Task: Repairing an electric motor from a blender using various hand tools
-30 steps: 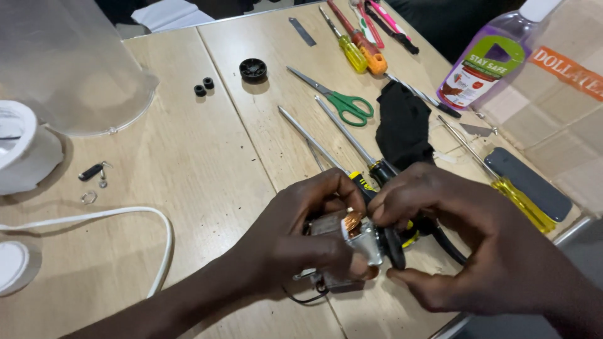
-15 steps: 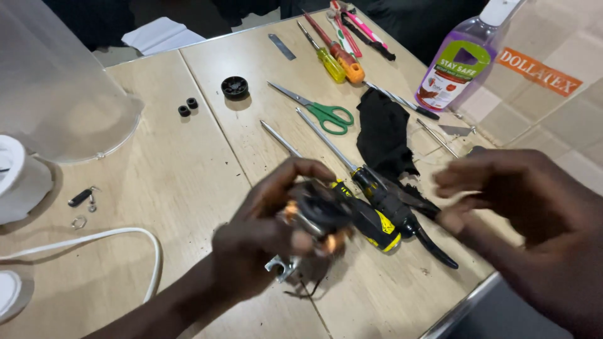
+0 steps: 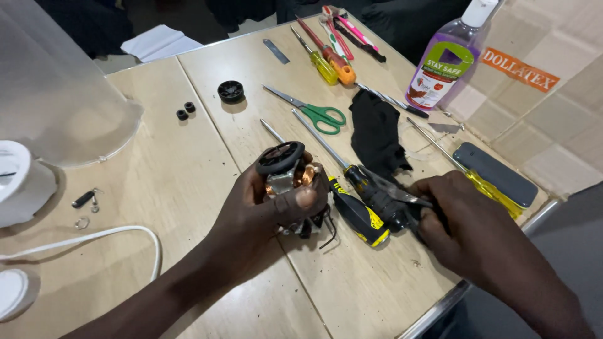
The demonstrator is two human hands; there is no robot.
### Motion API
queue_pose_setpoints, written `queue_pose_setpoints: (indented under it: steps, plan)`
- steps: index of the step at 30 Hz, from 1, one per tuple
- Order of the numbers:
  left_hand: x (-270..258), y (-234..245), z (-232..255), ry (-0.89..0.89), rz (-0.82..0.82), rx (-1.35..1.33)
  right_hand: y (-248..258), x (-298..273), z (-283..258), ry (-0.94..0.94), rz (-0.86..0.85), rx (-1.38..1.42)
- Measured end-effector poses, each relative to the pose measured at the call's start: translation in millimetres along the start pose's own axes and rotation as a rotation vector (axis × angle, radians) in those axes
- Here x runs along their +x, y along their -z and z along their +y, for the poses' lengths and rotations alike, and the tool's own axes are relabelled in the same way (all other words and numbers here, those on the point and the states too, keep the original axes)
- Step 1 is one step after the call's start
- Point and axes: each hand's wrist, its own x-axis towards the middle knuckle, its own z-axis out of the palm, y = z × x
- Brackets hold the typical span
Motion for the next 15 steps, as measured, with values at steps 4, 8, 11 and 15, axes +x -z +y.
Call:
queue_pose_setpoints:
  steps: [4, 8, 11, 15]
  plan:
    - [4.6, 1.8, -3.7, -0.136, -0.095, -0.067, 7.7, -7.9, 9.3, 0.109, 0.109, 0.182]
    - [11.8, 12.3, -2.5, -0.142, -0.038, -0.064, 10.1, -35.3, 5.7, -0.365, 0.026, 0.439]
    - [13.0, 10.8, 6.0, -0.027, 0.288, -0.218, 2.7, -53.7, -10.3, -0.324, 0.204, 0.737]
    - [8.7, 8.0, 7.0, 0.0, 0.259, -0.231, 1.8, -57.0, -48.9, -0.724, 0.176, 1.071]
